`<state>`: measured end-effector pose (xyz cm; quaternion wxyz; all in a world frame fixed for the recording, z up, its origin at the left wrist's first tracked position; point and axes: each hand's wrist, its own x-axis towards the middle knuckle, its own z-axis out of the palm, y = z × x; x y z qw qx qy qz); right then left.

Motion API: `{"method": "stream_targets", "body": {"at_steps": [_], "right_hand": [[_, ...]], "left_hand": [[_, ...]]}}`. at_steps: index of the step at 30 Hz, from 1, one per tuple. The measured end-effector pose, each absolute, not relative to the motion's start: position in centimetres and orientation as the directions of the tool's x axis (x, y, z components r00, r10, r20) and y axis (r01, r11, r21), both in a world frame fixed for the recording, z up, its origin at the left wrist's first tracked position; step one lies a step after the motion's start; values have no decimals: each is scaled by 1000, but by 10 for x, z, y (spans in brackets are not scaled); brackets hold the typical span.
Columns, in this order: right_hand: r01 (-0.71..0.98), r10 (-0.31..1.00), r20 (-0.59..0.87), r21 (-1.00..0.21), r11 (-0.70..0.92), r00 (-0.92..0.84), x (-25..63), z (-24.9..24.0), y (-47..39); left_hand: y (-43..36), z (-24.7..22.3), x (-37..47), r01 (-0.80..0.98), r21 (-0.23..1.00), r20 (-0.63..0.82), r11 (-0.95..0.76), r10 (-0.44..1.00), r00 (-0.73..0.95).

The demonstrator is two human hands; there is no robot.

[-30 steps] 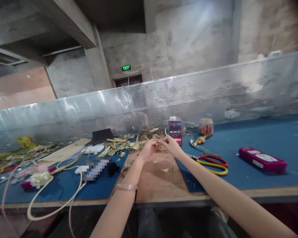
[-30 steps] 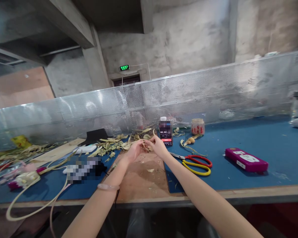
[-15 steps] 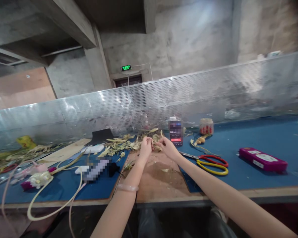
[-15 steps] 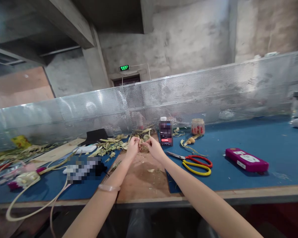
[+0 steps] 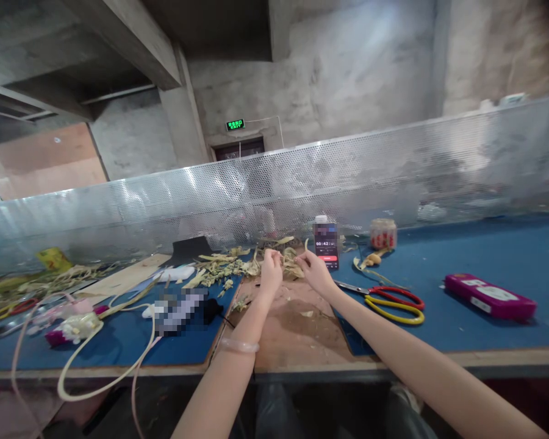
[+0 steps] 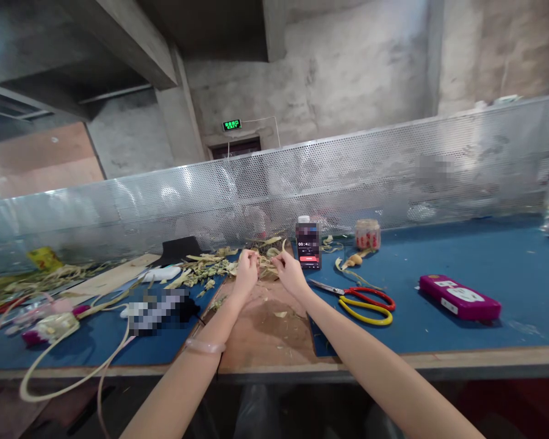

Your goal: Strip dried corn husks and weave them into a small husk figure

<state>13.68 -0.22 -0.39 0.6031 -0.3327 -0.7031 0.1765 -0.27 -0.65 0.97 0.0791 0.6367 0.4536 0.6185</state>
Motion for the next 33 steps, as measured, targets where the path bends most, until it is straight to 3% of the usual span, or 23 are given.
{"method": "stream_targets", "body": {"at_steps": [7,16,23,30,33], "right_hand": [[298,677,735,-644,704,-12,139,-1,-4],[319,673,739,-645,694,32,139,2,-6],[306,671,741,-633,711,-24,146,4,-7],[316,665,743,-616,722,-73,161,3,7],[297,663,738,-609,735,-127,164,0,11]], "left_hand": [[-12,12,0,553,592,760,-586,634,-142],[-8,9,-1,559,624,749,-547,623,-226],[-9,10,-4,582,583,764,-567,627,-154],[-2,11,-19,542,606,769,-582,603,-212],[2,8,-21,488,655,727,-577,656,-201]]}}
